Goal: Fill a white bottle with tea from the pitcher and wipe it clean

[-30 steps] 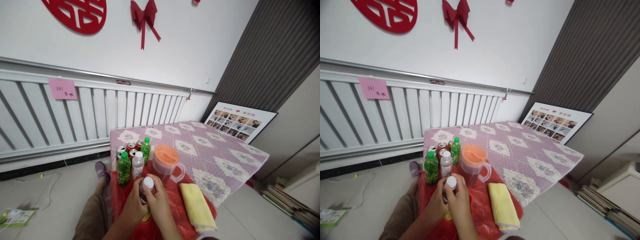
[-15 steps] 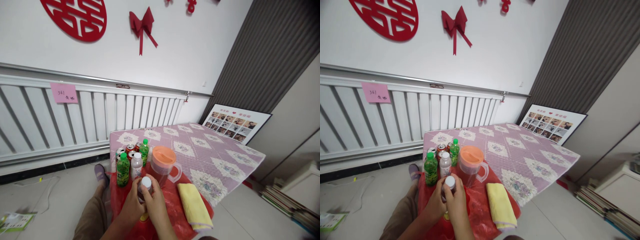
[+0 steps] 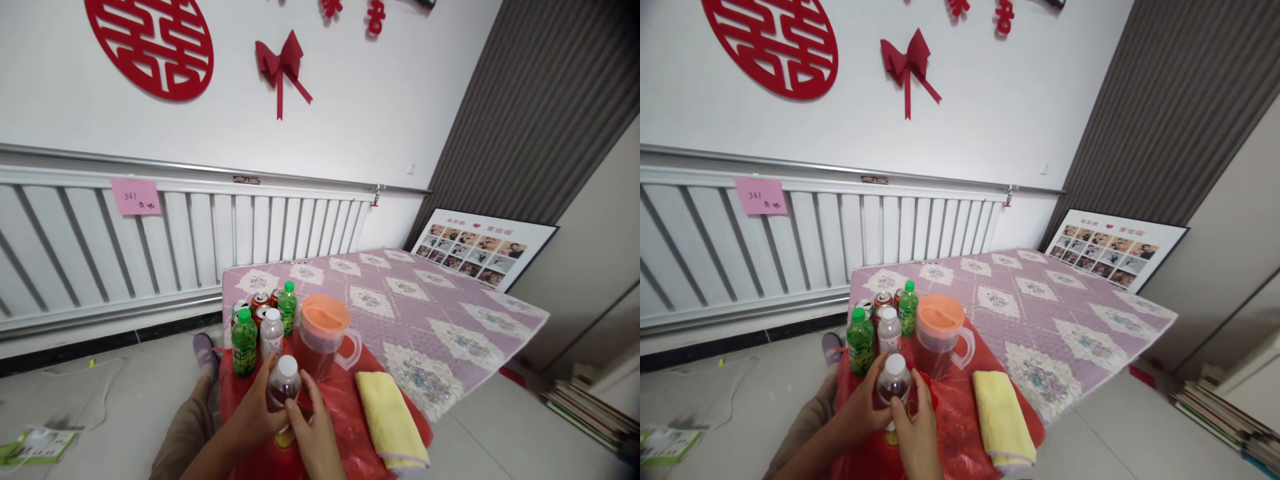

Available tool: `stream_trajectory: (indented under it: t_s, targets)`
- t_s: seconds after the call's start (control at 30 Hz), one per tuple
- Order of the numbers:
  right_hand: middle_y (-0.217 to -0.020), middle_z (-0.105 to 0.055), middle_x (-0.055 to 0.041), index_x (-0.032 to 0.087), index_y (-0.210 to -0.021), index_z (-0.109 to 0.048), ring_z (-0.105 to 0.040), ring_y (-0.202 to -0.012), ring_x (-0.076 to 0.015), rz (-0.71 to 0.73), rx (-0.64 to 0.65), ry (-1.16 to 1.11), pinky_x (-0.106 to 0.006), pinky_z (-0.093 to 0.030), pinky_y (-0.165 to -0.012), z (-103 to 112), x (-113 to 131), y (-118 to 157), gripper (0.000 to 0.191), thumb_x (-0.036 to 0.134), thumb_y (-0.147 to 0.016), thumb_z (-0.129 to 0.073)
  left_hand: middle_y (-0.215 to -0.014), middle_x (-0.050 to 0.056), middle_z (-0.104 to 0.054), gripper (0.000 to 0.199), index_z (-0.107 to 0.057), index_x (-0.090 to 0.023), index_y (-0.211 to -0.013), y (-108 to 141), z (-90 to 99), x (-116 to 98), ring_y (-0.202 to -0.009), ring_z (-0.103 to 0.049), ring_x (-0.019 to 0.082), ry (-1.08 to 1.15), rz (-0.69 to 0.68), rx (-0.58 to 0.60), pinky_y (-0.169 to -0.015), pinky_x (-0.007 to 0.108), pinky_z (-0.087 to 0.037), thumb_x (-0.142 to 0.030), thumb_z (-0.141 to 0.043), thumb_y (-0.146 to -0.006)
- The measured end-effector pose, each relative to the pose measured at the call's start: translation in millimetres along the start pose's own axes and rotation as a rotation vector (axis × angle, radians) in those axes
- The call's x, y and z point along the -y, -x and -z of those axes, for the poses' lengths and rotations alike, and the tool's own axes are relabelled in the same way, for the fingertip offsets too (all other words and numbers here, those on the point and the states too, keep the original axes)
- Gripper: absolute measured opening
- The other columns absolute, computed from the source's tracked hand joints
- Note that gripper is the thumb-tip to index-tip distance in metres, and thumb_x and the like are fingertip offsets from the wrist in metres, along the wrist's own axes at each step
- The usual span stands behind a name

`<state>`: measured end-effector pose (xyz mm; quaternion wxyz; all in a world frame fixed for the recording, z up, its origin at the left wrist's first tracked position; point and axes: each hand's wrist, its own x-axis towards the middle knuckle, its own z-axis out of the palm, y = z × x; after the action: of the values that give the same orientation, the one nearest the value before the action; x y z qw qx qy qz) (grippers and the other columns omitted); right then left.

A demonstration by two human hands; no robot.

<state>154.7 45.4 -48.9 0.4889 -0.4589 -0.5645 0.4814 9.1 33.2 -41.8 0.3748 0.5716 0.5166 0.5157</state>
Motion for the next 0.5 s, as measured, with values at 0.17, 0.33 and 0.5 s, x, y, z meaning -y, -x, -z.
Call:
stream_trajectory:
  t_s: [0.17, 0.33, 0.5]
  targets:
    - [-0.139, -0.060, -0.0155, 0.016, -0.130, -0.060, -0.055, -0.130, -0.0284, -0.044, -0.053, -0.001, -0.042, -0.046, -0.109, 12.8, -15.8, 1.9, 0.060, 0.039, -0.075, -0.067, -0.152, 0.018, -0.043, 0.098, -0.028, -0.014, -0.148, 8.3, 4.3, 0.8, -0.141, -0.040, 0.032, -0.051, 0.078, -0.044, -0.119, 0.046, -0.031, -0.014, -0.067, -0.058]
    - [-0.116, -0.074, -0.0131, 0.018, -0.117, -0.067, -0.070, -0.108, -0.0272, -0.025, -0.021, 0.000, -0.041, -0.056, -0.094, 32.3, -8.6, -5.0, 0.045, 0.035, -0.075, -0.067, -0.149, 0.019, -0.046, 0.090, -0.031, -0.012, -0.145, 16.3, -8.6, 3.0, -0.136, -0.047, 0.031, -0.058, 0.109, -0.133, -0.118, 0.047, -0.033, -0.019, -0.069, -0.063]
    - [-0.110, -0.076, -0.0117, 0.018, -0.112, -0.069, -0.071, -0.103, -0.0265, 0.051, 0.148, 0.132, -0.043, -0.055, -0.094, 41.5, 5.3, -22.8, 0.037, 0.023, -0.076, -0.061, -0.140, 0.018, -0.055, 0.082, -0.040, -0.014, -0.137, 16.7, -20.9, 3.2, -0.129, -0.054, 0.032, -0.108, 0.125, -0.242, -0.114, 0.048, -0.039, -0.028, -0.075, -0.065]
